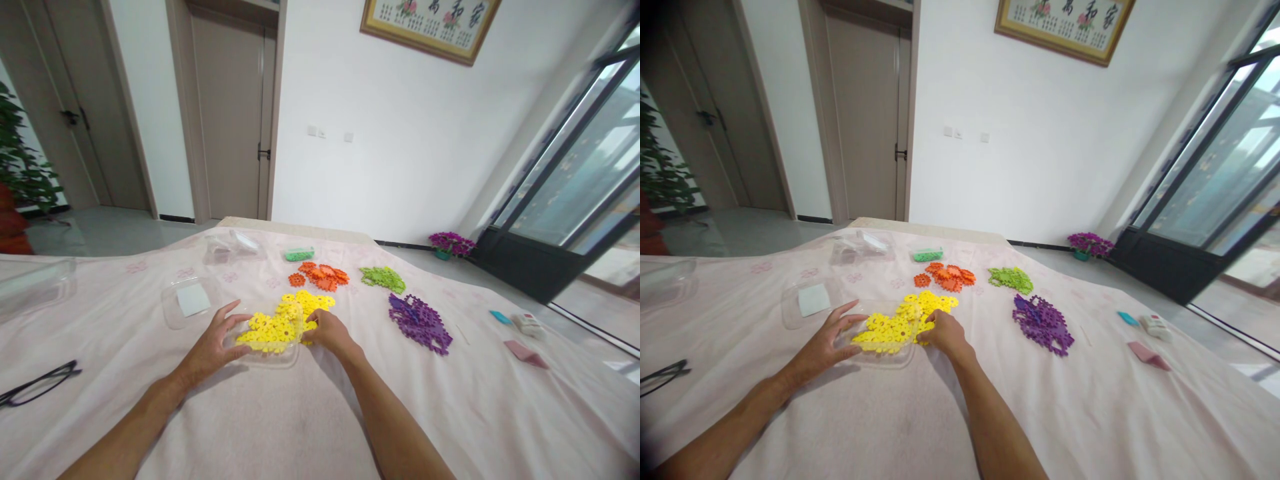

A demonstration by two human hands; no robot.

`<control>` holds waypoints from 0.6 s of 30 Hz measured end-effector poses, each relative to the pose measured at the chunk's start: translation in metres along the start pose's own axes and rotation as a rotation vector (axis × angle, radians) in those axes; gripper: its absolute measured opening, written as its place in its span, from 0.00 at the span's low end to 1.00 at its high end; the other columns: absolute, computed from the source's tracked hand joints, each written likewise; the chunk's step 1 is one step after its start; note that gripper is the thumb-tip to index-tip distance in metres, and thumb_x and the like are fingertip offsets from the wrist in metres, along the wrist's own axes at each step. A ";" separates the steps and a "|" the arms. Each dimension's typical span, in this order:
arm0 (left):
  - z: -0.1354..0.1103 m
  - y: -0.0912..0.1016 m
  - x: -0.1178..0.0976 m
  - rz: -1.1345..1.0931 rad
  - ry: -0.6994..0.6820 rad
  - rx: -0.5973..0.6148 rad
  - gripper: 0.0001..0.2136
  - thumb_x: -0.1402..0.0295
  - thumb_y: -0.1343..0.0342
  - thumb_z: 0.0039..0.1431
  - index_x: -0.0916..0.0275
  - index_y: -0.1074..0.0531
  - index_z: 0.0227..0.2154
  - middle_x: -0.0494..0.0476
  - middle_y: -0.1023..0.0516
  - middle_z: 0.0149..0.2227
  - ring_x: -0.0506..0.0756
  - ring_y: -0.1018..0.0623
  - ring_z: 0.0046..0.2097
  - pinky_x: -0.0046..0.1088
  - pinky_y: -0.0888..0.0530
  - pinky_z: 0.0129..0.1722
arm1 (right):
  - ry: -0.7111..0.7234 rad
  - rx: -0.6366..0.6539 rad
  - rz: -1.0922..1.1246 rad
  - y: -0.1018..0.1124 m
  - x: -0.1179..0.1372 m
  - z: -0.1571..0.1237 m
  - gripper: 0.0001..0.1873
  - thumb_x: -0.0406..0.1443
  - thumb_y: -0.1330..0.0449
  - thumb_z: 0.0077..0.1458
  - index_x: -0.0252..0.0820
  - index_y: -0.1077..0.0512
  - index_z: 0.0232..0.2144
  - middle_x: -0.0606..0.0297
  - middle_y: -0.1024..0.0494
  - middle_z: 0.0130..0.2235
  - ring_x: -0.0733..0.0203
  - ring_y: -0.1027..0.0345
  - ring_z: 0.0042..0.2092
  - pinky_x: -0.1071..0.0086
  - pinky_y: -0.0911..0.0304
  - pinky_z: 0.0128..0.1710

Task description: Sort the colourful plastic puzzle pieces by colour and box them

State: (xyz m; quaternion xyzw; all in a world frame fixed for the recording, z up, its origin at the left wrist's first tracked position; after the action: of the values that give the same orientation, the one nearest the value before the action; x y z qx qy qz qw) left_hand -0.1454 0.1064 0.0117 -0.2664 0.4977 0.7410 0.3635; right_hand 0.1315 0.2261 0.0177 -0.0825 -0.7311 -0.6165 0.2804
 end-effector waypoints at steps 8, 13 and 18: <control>0.000 0.004 -0.002 0.033 -0.001 -0.031 0.23 0.49 0.37 0.55 0.54 0.22 0.50 0.65 0.40 0.68 0.69 0.38 0.69 0.59 0.38 0.65 | 0.010 -0.027 0.073 0.005 -0.005 0.005 0.22 0.38 0.27 0.41 0.43 0.23 0.41 0.66 0.23 0.37 0.60 0.32 0.38 0.71 0.47 0.33; 0.001 0.004 -0.004 0.041 -0.001 -0.032 0.23 0.49 0.36 0.54 0.55 0.21 0.49 0.65 0.40 0.68 0.70 0.37 0.69 0.57 0.37 0.65 | -0.012 -0.215 0.220 0.034 -0.019 0.011 0.18 0.38 0.30 0.44 0.42 0.25 0.39 0.66 0.24 0.34 0.59 0.31 0.36 0.70 0.44 0.32; 0.001 0.004 -0.005 0.046 -0.011 -0.028 0.23 0.49 0.36 0.54 0.55 0.21 0.49 0.66 0.40 0.68 0.70 0.37 0.68 0.57 0.37 0.66 | 0.109 -0.346 0.596 0.044 0.005 0.005 0.17 0.41 0.31 0.45 0.43 0.27 0.37 0.67 0.23 0.32 0.59 0.30 0.34 0.68 0.37 0.33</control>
State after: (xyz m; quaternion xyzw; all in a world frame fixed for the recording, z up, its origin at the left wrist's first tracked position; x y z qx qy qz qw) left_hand -0.1460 0.1051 0.0178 -0.2557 0.4912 0.7577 0.3453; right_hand 0.1460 0.2399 0.0579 -0.3054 -0.5437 -0.6258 0.4686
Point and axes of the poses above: each hand's wrist, its own z-axis towards the middle knuckle, its own y-axis out of the back of the hand, x = y × z, the point moved 6 cm from there along z, towards the middle knuckle
